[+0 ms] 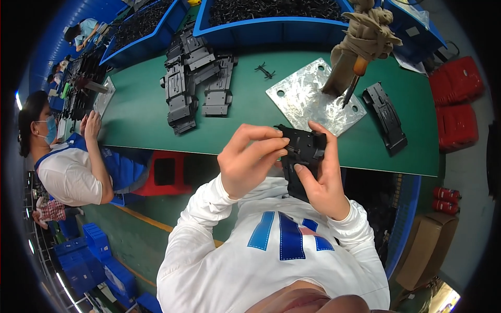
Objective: The person is at a workbench in a factory, assembling the chassis of toy trucks using an electric screwdriver.
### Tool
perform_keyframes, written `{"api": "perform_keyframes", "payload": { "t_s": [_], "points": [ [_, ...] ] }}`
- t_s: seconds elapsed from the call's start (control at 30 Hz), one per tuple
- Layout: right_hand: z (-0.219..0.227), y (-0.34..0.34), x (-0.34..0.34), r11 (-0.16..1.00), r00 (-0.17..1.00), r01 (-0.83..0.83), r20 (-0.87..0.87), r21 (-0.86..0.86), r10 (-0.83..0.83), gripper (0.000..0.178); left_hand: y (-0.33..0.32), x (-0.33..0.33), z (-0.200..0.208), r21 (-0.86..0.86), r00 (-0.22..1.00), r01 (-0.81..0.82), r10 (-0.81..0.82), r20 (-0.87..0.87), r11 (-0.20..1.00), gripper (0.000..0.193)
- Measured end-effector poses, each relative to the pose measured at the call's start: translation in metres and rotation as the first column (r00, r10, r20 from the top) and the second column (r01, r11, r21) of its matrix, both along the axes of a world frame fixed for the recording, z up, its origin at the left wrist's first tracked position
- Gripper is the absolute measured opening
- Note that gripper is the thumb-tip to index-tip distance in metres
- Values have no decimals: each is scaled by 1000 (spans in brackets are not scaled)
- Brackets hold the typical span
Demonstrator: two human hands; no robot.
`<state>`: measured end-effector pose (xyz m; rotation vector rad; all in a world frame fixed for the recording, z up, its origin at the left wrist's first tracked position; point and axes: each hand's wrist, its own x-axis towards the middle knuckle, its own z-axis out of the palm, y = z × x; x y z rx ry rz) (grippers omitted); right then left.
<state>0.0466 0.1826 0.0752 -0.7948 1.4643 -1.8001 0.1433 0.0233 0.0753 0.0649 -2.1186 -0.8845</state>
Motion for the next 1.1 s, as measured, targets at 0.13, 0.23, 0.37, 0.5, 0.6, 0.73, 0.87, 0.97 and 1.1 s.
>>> {"api": "perform_keyframes", "payload": {
  "t_s": [0.13,0.23,0.37,0.5,0.6,0.73,0.87,0.97,1.1],
  "points": [
    [0,1,1,1000,992,-14,-125,5,14,69,4,-2,-1,-166,996,-77,68,-60,983,35],
    [-1,2,1,1000,995,-10,-96,4,10,68,9,-4,-1,-157,995,-72,61,-76,985,32],
    [-4,5,0,999,992,-41,-116,16,43,77,12,-3,-1,-171,996,-75,65,-64,982,33],
    [6,2,6,1000,995,29,-99,-6,-29,60,14,-2,-3,-155,995,-83,74,-63,984,34],
    [0,0,4,983,945,180,-275,-20,-178,30,16,0,-3,-186,998,-39,30,-50,982,34],
    [-3,0,3,960,925,278,-273,14,-264,19,19,0,-1,-246,998,1,-15,-57,969,34],
    [-9,7,0,968,953,250,-169,-37,-253,23,19,-1,-2,-227,996,57,-71,-54,972,37],
    [-7,10,2,960,950,270,-138,-78,-279,25,22,-1,-5,-144,995,38,-51,-87,989,41],
    [-16,14,3,954,951,287,-93,-90,-295,28,18,-5,-6,39,988,152,-150,-47,988,48]
  ]
}}
